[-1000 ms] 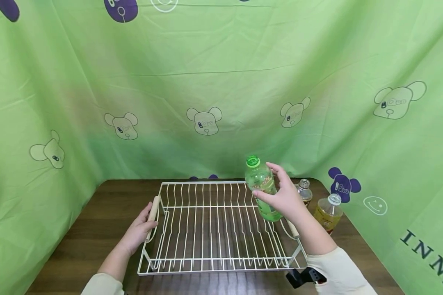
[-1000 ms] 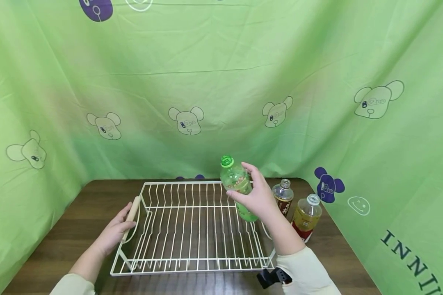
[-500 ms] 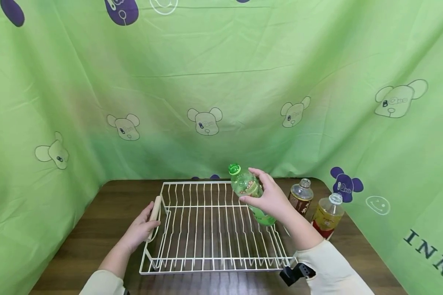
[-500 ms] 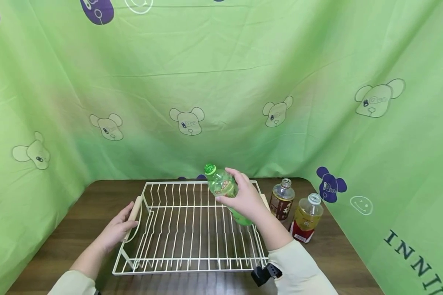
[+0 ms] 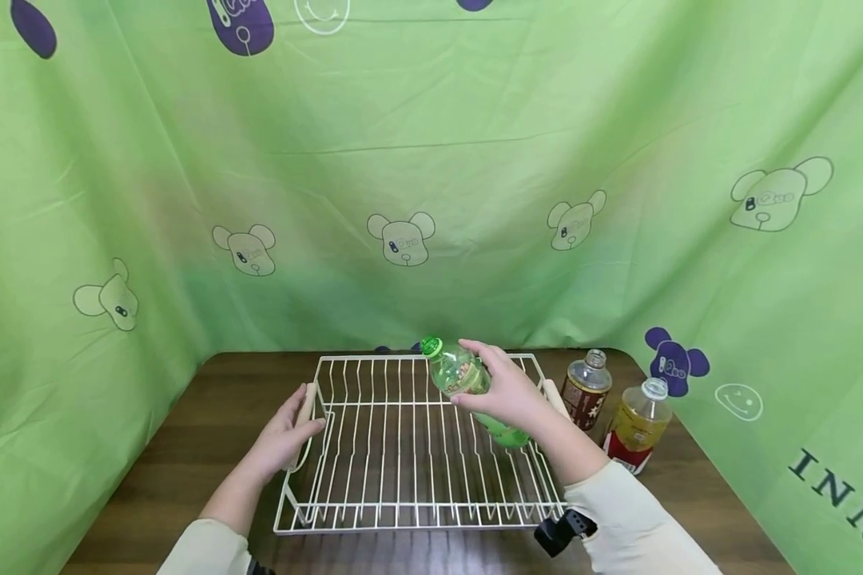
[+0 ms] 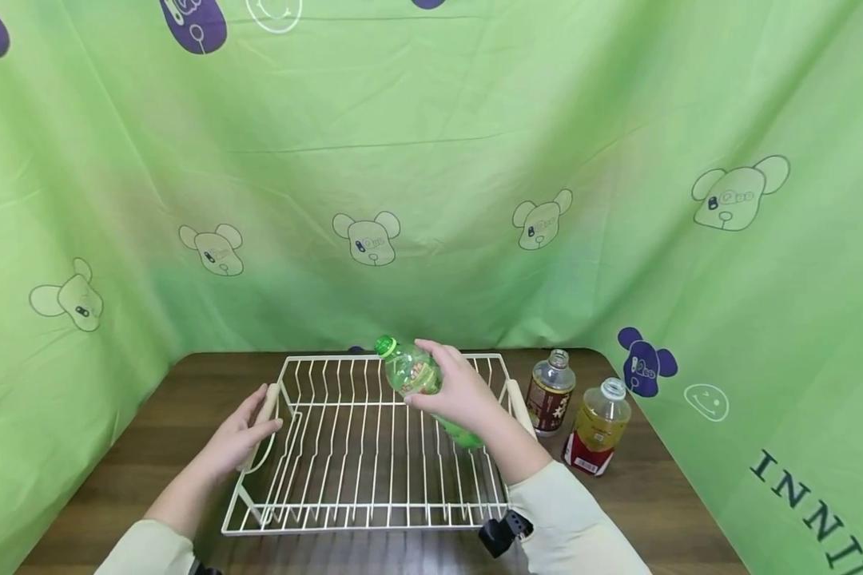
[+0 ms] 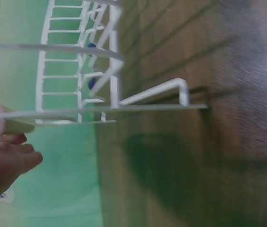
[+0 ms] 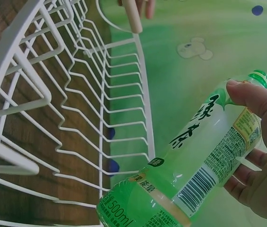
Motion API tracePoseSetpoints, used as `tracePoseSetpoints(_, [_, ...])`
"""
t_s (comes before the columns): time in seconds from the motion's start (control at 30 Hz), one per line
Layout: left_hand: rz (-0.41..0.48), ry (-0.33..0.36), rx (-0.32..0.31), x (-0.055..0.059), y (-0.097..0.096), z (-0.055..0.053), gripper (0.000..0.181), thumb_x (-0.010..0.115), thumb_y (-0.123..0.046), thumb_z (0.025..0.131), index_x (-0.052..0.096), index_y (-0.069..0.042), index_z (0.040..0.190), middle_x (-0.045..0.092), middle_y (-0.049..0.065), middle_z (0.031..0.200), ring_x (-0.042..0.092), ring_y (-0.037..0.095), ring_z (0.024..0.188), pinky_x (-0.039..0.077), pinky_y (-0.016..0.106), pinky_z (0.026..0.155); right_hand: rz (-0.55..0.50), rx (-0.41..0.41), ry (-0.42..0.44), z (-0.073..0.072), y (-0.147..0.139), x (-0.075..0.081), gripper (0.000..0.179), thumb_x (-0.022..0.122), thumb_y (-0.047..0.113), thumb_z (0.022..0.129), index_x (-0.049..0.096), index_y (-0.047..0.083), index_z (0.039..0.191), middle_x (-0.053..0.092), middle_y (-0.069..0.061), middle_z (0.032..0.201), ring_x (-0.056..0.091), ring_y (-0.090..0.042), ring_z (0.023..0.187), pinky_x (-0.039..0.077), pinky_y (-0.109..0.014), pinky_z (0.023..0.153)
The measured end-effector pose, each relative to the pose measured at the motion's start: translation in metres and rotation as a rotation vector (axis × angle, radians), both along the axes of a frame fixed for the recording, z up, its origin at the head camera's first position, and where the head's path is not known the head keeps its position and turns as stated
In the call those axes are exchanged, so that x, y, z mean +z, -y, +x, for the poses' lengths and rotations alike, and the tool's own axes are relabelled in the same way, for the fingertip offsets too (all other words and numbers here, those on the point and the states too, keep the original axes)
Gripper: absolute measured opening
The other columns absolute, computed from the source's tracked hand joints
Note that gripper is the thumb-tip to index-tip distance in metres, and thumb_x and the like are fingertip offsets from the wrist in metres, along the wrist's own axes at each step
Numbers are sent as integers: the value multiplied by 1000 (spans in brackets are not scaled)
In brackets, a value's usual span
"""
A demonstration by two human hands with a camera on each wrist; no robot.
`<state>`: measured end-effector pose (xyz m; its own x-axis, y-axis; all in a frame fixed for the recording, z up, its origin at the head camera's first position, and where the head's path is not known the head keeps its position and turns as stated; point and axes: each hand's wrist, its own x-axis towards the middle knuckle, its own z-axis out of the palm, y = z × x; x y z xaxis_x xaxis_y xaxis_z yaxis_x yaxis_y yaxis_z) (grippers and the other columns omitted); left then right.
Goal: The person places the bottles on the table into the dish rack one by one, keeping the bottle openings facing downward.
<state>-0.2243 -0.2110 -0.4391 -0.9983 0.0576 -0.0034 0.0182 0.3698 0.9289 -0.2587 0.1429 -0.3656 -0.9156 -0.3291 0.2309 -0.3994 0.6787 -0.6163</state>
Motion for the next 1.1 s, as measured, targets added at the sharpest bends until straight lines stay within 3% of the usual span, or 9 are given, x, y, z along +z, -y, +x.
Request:
tracePoseSetpoints(0.13, [-30, -39, 4, 11, -8, -2, 83, 64, -17, 90, 15, -1, 156, 6, 27, 162, -2, 42, 150, 2, 60, 121, 21, 32, 4, 0, 6, -1, 88, 83, 31, 75, 38, 20, 150, 43, -20, 148, 52, -43, 125, 44, -62, 101])
tracePoseSetpoints(0.23, [12, -51, -11, 19, -17, -3, 82, 65, -17, 90, 18, -5, 156, 4, 25, 163, -2, 42, 151, 5, 59, 121, 28, 59, 14, 1, 10, -2, 88, 83, 30, 75, 39, 20, 150, 44, -19, 147, 51, -42, 126, 43, -62, 102])
tracePoseSetpoints(0.33, [61, -73, -45, 25, -27, -5, 80, 65, -16, 91, 20, -6, 156, 8, 23, 164, 4, 43, 150, 10, 58, 121, 52, 82, 30, 1, 14, -3, 89, 84, 32, 74, 38, 22, 150, 45, -17, 147, 53, -41, 124, 45, -61, 101])
tracePoseSetpoints(0.47, [61, -125, -110, 33, -42, -8, 79, 67, -16, 89, 24, -5, 155, 19, 22, 162, 16, 44, 148, 18, 57, 119, 80, 121, 37, 2, 18, -4, 89, 83, 33, 74, 39, 22, 150, 44, -16, 149, 53, -40, 124, 45, -61, 100])
tracePoseSetpoints(0.63, [60, -167, -223, 44, -62, -10, 82, 73, -14, 86, 27, -6, 154, 30, 27, 156, 36, 51, 137, 37, 58, 110, 97, 176, 44, 2, 23, -3, 88, 84, 31, 73, 42, 20, 149, 49, -15, 145, 57, -36, 120, 47, -58, 99])
tracePoseSetpoints(0.87, [20, -261, -357, 48, -81, -13, 85, 80, -10, 78, 35, -6, 150, 41, 23, 148, 49, 43, 127, 42, 57, 107, 164, 260, 55, 2, 28, -1, 89, 85, 31, 71, 43, 17, 148, 52, -17, 140, 59, -34, 115, 50, -55, 96])
tracePoseSetpoints(1.1, [-104, -298, -370, 47, -88, -13, 79, 85, -19, 73, 48, -10, 142, 49, 14, 141, 52, 29, 119, 47, 49, 99, 188, 306, 79, 2, 33, -2, 90, 85, 30, 71, 43, 16, 148, 56, -14, 133, 61, -23, 103, 54, -45, 90])
